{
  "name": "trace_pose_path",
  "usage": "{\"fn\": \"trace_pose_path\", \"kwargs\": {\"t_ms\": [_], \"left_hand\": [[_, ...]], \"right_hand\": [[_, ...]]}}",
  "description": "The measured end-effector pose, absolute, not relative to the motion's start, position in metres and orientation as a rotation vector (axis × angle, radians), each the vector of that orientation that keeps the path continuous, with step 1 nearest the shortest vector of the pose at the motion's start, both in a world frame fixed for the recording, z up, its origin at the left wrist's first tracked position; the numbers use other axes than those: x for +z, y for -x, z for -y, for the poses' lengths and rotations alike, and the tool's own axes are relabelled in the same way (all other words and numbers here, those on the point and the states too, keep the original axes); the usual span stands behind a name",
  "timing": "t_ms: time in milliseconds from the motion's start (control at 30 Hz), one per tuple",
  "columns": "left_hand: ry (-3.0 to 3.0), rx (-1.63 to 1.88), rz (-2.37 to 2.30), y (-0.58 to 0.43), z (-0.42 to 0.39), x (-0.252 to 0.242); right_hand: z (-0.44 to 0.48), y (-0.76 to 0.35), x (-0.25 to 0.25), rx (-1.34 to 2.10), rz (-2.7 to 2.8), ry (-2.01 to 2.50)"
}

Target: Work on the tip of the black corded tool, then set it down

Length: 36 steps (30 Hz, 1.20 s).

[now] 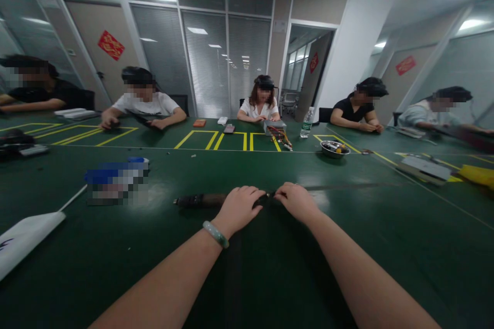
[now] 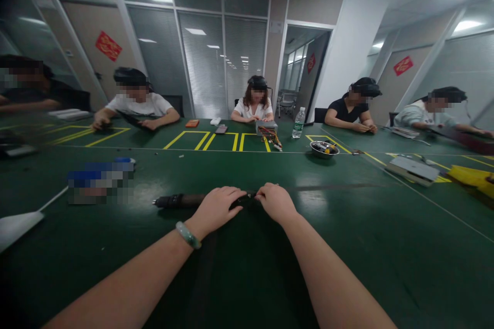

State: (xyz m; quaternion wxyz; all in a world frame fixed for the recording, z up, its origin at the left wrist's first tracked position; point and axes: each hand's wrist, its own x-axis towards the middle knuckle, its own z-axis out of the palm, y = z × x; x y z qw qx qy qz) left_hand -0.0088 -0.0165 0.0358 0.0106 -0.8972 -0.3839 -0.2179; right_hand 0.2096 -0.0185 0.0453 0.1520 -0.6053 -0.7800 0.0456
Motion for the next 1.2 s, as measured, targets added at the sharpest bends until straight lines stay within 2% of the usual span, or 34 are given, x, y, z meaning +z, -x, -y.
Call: {"fn": "trace_pose_path", "kwargs": {"t_ms": [267,533,1200], "left_hand": [[2.784,-0.656,1.321,0.007,0.013,0.036],[2.813,-0.634,1.235,0.012,0.016,0.042],[2.892,-0.727,1.251,0.011,0.012,0.035]], "right_hand": [[0.023,-0.201,0.045,0.124,2.277,1.602],[0.034,-0.191,0.051,0.115,2.350,1.471],[0.028,-0.196,0.047,0.168,2.339,1.511]]}}
